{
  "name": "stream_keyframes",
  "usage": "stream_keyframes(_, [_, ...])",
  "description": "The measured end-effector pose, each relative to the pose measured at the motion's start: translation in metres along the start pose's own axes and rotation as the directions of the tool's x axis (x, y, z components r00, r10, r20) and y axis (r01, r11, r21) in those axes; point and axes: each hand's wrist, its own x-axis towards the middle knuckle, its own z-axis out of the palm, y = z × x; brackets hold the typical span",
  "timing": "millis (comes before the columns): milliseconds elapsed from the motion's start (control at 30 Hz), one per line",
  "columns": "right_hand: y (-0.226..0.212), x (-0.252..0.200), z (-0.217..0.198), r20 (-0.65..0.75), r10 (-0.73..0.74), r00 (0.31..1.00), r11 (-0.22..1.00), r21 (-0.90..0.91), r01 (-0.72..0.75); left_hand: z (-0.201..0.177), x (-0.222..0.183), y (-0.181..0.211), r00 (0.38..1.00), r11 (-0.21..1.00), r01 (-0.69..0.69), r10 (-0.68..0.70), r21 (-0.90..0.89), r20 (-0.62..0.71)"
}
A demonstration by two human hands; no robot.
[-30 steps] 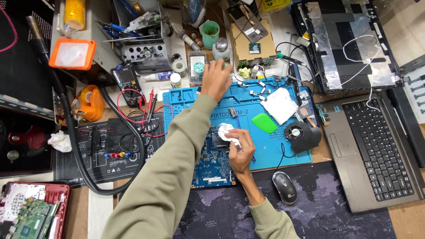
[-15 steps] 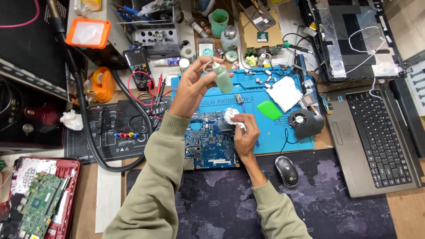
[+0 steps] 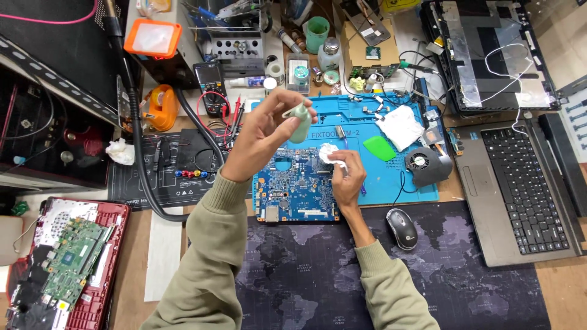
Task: Cleaning a laptop motherboard using a heat gun, cloth, and cleaning solution
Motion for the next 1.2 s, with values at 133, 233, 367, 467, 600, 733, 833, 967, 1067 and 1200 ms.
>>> stream_keyframes(133, [0.001,0.001,-0.001,-0.008,0.020,1.000,1.000,-0.010,-0.020,0.004,-0.027,-0.012,0.999,0.999,0.038,-0.038,-0.006,-0.035])
stream_keyframes(233, [0.004,0.000,0.000,0.014,0.013,1.000,1.000,-0.026,-0.013,0.005,-0.052,-0.032,0.985,0.987,0.129,-0.139,-0.092,-0.105])
stream_keyframes(367, [0.006,-0.002,0.000,0.037,0.038,0.999,0.999,-0.030,-0.037,0.011,-0.079,-0.056,0.912,0.915,0.285,-0.351,-0.286,-0.213])
stream_keyframes(467, [0.009,-0.002,0.001,0.044,0.040,0.998,0.999,-0.020,-0.039,0.015,-0.093,-0.065,0.876,0.910,0.322,-0.390,-0.260,-0.283])
stream_keyframes(600, [0.011,-0.001,0.001,0.048,0.044,0.998,0.999,-0.022,-0.043,0.025,-0.103,-0.060,0.839,0.916,0.359,-0.400,-0.179,-0.368])
stream_keyframes(733, [-0.002,0.001,-0.001,0.036,0.072,0.997,0.997,-0.005,-0.072,0.028,-0.115,-0.065,0.825,0.914,0.368,-0.406,-0.172,-0.393])
stream_keyframes(833, [-0.006,0.001,-0.002,0.044,0.065,0.997,0.998,0.018,-0.066,0.030,-0.120,-0.066,0.823,0.919,0.337,-0.392,-0.202,-0.411])
stream_keyframes(967, [-0.011,0.003,-0.003,0.038,0.073,0.997,0.997,0.006,-0.074,0.028,-0.122,-0.071,0.820,0.919,0.336,-0.394,-0.208,-0.415])
stream_keyframes(1067, [-0.014,0.002,-0.002,0.034,0.082,0.996,0.997,0.014,-0.082,0.030,-0.122,-0.070,0.815,0.918,0.339,-0.395,-0.204,-0.424])
stream_keyframes(1200, [0.000,0.000,0.001,0.038,0.082,0.996,0.996,0.025,-0.083,0.032,-0.121,-0.069,0.811,0.916,0.336,-0.400,-0.220,-0.426])
